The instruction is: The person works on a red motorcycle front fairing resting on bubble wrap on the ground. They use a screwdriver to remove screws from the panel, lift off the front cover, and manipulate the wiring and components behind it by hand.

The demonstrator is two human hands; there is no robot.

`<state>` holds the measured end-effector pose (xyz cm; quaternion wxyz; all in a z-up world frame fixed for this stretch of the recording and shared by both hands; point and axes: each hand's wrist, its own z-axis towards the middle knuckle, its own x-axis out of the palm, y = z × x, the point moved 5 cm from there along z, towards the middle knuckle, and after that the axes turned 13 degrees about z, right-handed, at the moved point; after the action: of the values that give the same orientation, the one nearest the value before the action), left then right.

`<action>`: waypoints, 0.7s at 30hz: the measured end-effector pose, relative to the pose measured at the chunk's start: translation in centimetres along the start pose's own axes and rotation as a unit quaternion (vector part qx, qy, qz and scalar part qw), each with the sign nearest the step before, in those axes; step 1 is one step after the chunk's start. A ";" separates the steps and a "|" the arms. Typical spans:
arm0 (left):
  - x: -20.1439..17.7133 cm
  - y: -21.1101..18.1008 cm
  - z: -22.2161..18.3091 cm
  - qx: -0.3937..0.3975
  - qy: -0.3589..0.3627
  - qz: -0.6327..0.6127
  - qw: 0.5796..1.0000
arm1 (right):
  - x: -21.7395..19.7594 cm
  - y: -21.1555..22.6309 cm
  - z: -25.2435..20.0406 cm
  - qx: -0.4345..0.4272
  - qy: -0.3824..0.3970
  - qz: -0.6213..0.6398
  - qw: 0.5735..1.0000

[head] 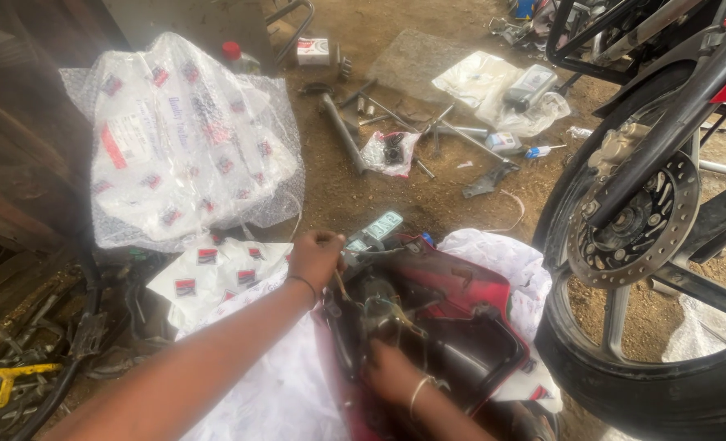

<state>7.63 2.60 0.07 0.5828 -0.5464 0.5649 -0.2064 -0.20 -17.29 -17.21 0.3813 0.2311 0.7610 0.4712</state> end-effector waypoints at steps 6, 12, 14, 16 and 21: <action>2.2 0.4 1.2 -0.004 0.121 -0.094 0.988 | -2.6 4.8 0.3 0.036 -0.026 -0.062 0.997; 2.1 -2.0 -0.6 -0.050 0.238 -0.225 0.944 | -8.4 16.7 -2.1 -0.026 -0.183 -0.215 0.959; 1.7 -3.3 -1.9 -0.065 0.251 -0.229 0.938 | -8.7 17.7 -1.8 -0.167 -0.256 -0.244 0.920; 1.8 -4.2 -3.1 -0.088 0.280 -0.200 0.935 | -8.5 18.3 -1.5 -0.312 -0.279 -0.093 0.903; 2.9 -2.0 -2.4 -0.071 0.223 -0.097 0.967 | -4.7 15.7 0.3 -0.033 -0.123 0.061 0.990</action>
<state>7.05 -1.52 1.17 0.3790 -0.5788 0.6378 -0.3384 2.76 -13.41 -1.52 0.4501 0.3204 0.6771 0.4860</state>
